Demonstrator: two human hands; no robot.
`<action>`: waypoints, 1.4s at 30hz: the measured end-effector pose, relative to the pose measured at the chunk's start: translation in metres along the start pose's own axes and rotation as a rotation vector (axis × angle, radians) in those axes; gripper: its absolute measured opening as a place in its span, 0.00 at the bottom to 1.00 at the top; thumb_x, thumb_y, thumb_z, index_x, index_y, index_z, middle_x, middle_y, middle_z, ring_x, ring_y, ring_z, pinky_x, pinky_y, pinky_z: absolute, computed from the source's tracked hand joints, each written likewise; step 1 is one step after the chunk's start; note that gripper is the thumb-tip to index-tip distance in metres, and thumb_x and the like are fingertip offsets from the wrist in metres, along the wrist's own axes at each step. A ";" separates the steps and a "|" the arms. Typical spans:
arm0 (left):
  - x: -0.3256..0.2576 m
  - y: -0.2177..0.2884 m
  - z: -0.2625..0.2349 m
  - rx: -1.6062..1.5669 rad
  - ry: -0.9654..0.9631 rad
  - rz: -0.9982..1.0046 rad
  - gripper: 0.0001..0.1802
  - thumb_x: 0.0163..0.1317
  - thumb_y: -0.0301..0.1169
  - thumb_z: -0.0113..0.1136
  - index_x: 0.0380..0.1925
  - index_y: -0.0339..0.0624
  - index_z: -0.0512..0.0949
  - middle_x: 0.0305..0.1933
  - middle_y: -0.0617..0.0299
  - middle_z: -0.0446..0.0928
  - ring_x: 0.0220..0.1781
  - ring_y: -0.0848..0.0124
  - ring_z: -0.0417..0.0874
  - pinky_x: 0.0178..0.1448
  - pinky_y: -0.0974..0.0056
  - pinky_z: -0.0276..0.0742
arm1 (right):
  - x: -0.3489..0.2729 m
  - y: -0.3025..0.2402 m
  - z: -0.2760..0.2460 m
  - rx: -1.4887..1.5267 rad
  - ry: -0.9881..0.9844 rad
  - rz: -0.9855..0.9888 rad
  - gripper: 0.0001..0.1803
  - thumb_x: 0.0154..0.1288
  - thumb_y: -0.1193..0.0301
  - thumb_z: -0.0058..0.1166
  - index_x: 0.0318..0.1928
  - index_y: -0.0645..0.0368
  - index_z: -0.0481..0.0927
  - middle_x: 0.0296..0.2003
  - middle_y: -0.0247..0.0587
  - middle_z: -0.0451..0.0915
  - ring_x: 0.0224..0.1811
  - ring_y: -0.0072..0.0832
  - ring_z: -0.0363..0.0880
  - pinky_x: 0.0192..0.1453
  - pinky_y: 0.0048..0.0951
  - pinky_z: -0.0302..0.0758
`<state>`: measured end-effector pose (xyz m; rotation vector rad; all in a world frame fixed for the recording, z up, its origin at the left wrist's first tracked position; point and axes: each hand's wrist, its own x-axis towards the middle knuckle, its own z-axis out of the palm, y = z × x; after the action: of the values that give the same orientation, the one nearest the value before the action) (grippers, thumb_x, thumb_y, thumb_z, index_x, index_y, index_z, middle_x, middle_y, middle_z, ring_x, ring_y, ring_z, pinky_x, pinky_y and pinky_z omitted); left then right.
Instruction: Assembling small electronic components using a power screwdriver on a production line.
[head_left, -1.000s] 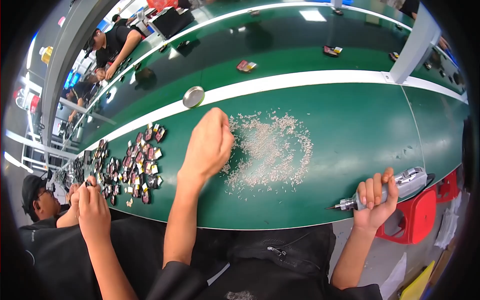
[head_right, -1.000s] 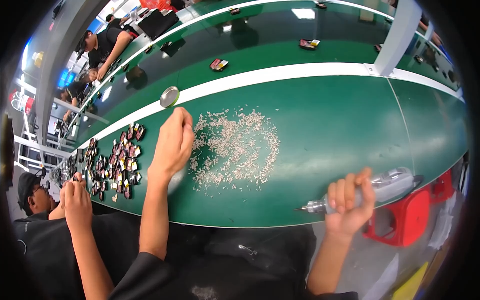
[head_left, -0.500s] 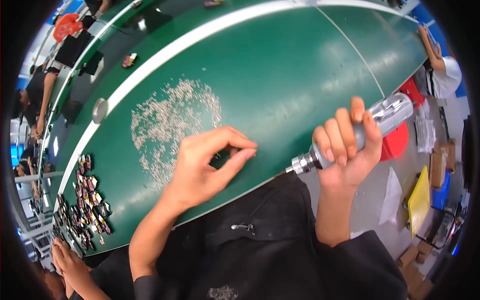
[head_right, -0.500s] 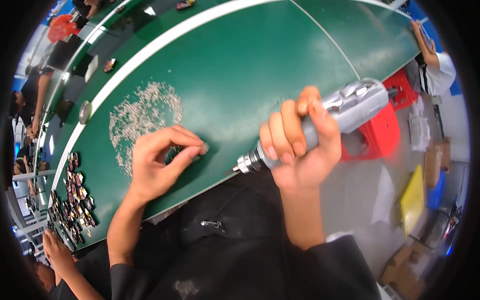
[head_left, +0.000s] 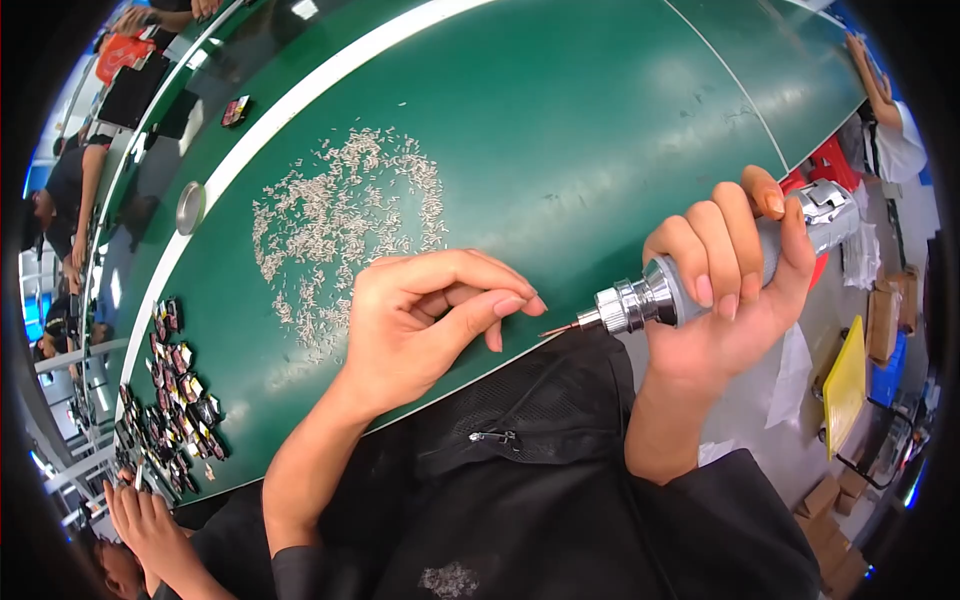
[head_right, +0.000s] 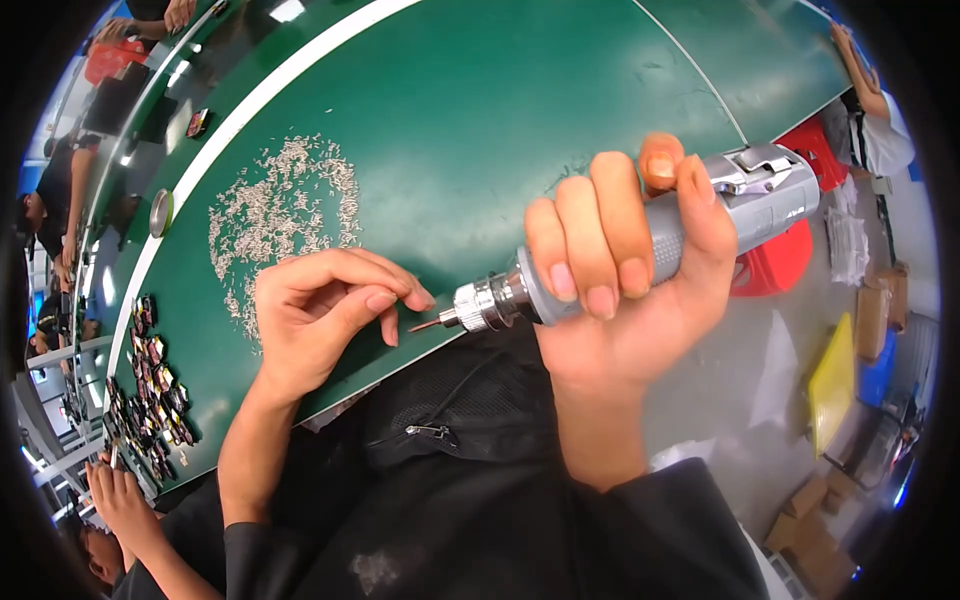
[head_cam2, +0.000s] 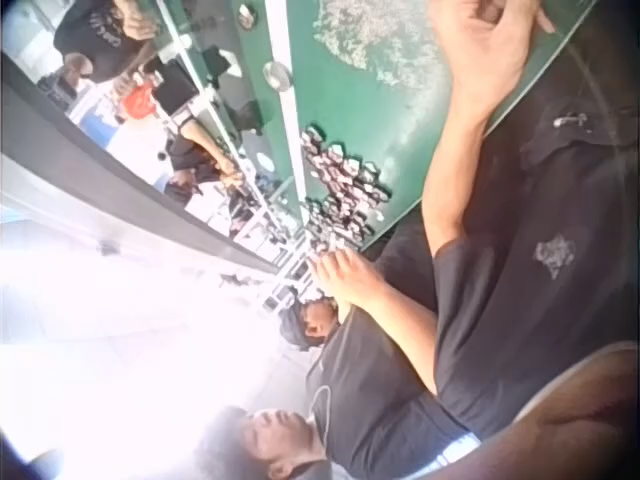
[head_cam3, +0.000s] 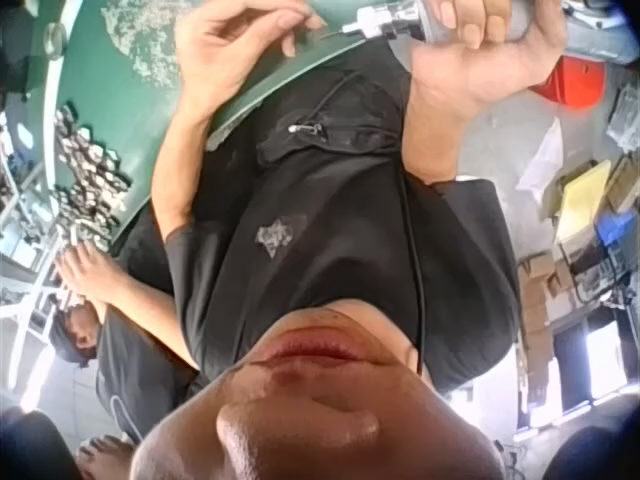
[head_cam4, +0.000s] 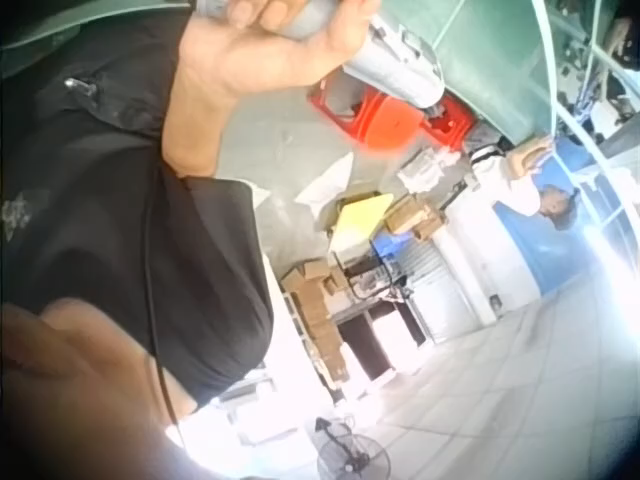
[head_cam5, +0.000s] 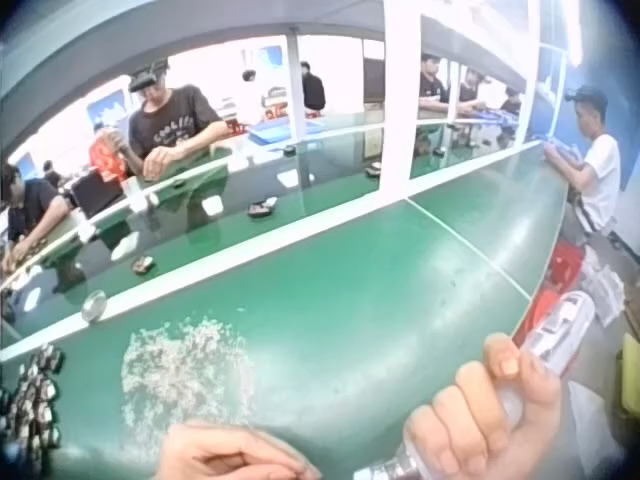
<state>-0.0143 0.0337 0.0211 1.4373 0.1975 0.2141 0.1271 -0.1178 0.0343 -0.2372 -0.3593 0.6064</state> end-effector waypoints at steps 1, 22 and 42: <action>-0.001 0.001 -0.001 -0.002 -0.021 0.004 0.04 0.63 0.18 0.53 0.29 0.27 0.73 0.31 0.44 0.78 0.31 0.65 0.81 0.30 0.67 0.79 | 0.001 0.001 0.000 0.009 0.012 -0.008 0.09 0.71 0.67 0.42 0.36 0.59 0.69 0.13 0.27 0.60 0.12 0.17 0.58 0.23 0.23 0.62; -0.003 -0.012 -0.002 -0.316 -0.120 0.033 0.10 0.70 0.25 0.48 0.32 0.28 0.73 0.30 0.54 0.74 0.30 0.71 0.77 0.33 0.69 0.75 | 0.009 0.017 0.003 0.029 0.026 -0.065 0.10 0.70 0.68 0.42 0.35 0.61 0.71 0.13 0.27 0.61 0.12 0.18 0.59 0.23 0.23 0.63; -0.007 -0.005 0.000 0.414 -0.011 0.183 0.02 0.60 0.22 0.57 0.32 0.35 0.75 0.29 0.54 0.74 0.30 0.58 0.77 0.33 0.61 0.72 | 0.006 0.026 0.000 -0.054 0.186 -0.117 0.06 0.71 0.71 0.40 0.36 0.60 0.65 0.13 0.27 0.57 0.10 0.15 0.53 0.18 0.21 0.60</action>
<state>-0.0212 0.0316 0.0161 1.8706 0.1042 0.3282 0.1184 -0.0930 0.0274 -0.3201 -0.2087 0.4559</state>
